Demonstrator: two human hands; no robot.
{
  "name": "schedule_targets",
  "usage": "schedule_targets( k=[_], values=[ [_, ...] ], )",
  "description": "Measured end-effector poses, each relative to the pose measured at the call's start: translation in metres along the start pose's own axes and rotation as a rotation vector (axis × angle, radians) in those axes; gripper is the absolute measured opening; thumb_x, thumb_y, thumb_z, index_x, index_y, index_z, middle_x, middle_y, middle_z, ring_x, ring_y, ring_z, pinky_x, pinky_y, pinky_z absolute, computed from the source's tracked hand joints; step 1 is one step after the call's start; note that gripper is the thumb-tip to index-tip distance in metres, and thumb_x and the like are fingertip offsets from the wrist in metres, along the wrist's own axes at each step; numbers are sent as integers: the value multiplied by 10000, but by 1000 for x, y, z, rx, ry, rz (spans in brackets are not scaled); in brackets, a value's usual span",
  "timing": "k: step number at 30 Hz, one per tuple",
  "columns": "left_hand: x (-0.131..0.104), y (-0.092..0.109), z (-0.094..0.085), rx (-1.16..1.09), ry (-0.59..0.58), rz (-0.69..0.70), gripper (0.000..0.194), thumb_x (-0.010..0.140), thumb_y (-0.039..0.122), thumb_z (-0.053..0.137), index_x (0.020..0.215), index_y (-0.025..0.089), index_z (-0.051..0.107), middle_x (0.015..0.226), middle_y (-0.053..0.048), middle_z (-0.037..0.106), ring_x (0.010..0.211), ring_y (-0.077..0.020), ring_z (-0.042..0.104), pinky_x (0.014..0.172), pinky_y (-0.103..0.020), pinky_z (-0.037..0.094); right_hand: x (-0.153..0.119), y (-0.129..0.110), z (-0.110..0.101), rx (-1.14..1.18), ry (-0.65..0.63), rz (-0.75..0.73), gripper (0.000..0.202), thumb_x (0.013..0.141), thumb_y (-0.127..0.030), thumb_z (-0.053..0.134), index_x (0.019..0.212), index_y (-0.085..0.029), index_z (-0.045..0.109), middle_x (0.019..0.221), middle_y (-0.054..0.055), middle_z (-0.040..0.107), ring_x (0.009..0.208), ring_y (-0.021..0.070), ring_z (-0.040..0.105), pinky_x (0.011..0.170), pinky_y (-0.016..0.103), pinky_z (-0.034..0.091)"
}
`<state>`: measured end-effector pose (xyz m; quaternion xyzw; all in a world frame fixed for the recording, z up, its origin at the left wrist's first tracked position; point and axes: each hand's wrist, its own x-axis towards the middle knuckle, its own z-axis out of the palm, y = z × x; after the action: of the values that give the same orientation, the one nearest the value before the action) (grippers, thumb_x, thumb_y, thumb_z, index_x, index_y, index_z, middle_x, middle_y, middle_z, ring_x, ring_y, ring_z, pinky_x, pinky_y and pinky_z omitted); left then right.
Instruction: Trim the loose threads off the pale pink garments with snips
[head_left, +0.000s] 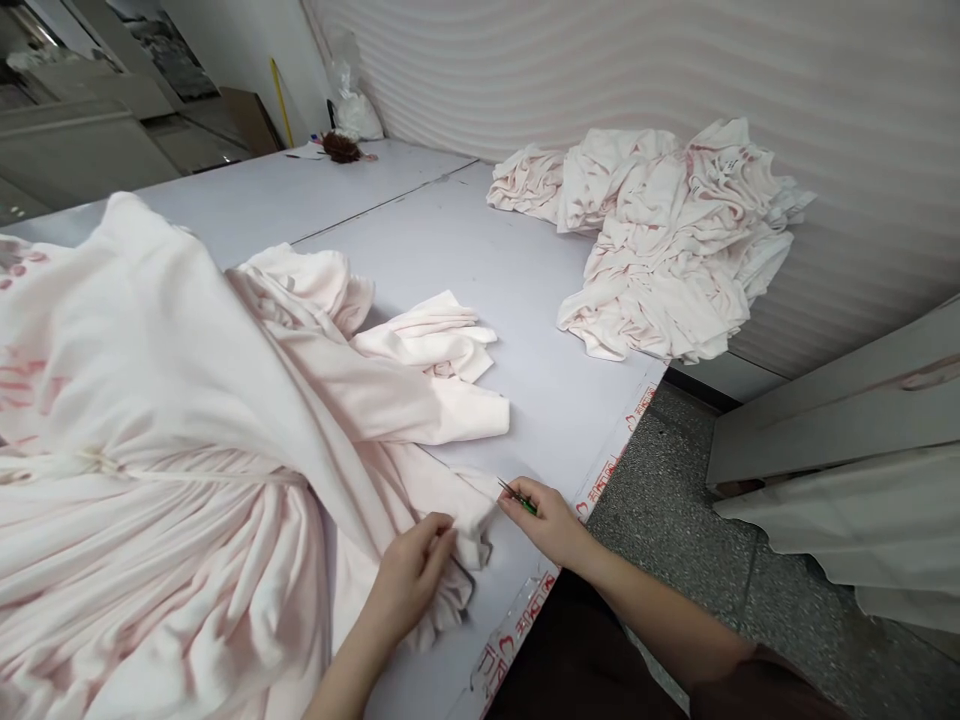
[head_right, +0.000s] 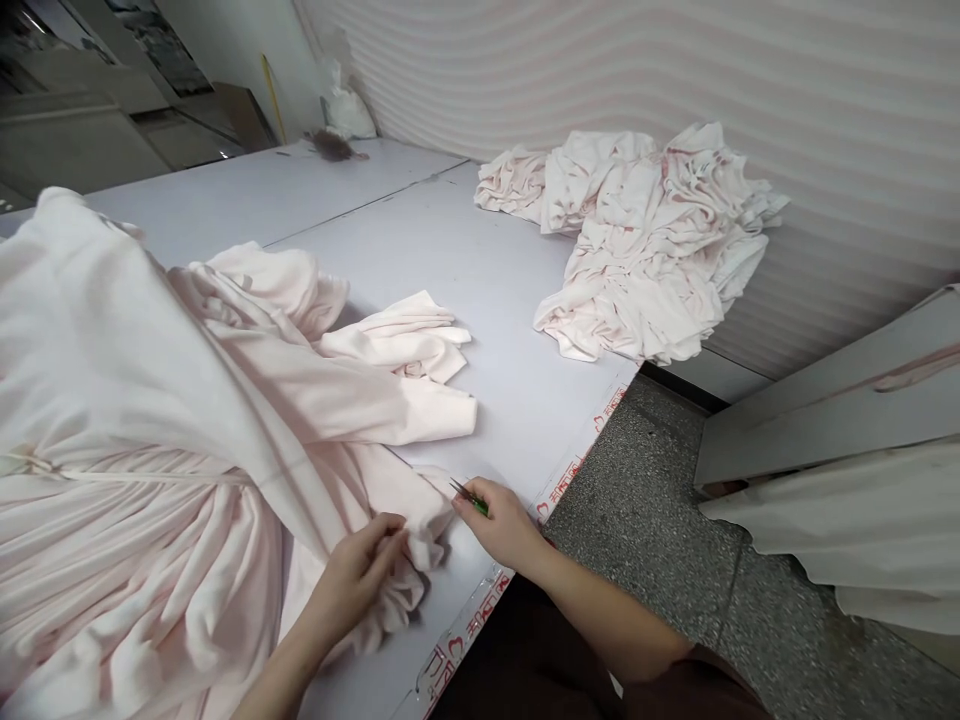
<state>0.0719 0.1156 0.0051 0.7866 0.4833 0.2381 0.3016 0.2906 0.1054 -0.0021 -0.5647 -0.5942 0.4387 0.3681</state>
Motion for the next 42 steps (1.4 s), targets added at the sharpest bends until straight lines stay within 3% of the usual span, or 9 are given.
schedule_targets(
  k=[5,12,15,18,22,25,31,36,42],
  values=[
    [0,-2,-13,-425,77,-211,329,862,505,523,805,194,611,518,39,549,515,-143,537,531,-246,424,0,-6,22,209,26,4,224,763,-363,669,861,-187,571,769,-23,544,689,131,478,633,243,388],
    [-17,-10,-5,-519,216,-216,338,874,518,521,859,194,616,527,30,548,538,-158,550,570,-271,445,12,-12,41,360,104,-55,161,804,-346,579,794,-208,498,743,-22,527,682,134,493,639,252,419],
    [-28,-13,-10,-277,7,-124,282,876,453,525,791,213,646,631,-14,628,628,-185,598,617,-285,463,16,-12,33,317,167,-96,163,824,-364,562,836,-210,508,727,-25,533,639,127,489,602,246,415],
    [-31,-5,-24,-65,-224,-106,230,863,396,549,725,234,637,700,-14,665,669,-188,614,626,-279,464,19,-18,26,229,86,-217,117,834,-318,559,841,-205,526,740,-17,557,668,129,516,631,249,425],
    [-20,9,-39,49,122,-72,257,810,455,621,953,242,612,919,-34,658,743,-189,613,678,-308,509,16,-33,26,170,-89,-392,71,841,-262,566,832,-193,553,771,-6,568,678,122,518,638,246,417],
    [-10,12,-29,105,222,128,172,815,275,586,982,244,615,1130,-80,614,886,-203,630,779,-341,530,11,-39,30,179,-150,-435,68,863,-261,553,838,-198,553,767,-8,553,662,120,502,623,243,407],
    [-20,5,1,236,542,360,220,775,30,552,771,228,455,800,-20,590,773,-166,569,680,-265,466,-1,-23,33,-90,-33,-265,225,730,-177,667,879,-211,501,928,28,566,857,187,549,744,289,430],
    [-34,6,8,303,559,535,245,788,-26,536,788,210,471,730,-27,572,701,-154,512,670,-264,451,-2,-14,31,-157,-4,-232,237,710,-23,489,849,-214,499,783,-14,579,735,157,552,677,254,410],
    [-33,9,17,374,643,644,139,843,49,561,804,178,532,701,-45,566,703,-166,513,652,-277,474,-7,-21,13,-332,-125,-312,172,767,-75,605,889,-196,612,888,20,635,799,173,605,673,253,429]
  ],
)
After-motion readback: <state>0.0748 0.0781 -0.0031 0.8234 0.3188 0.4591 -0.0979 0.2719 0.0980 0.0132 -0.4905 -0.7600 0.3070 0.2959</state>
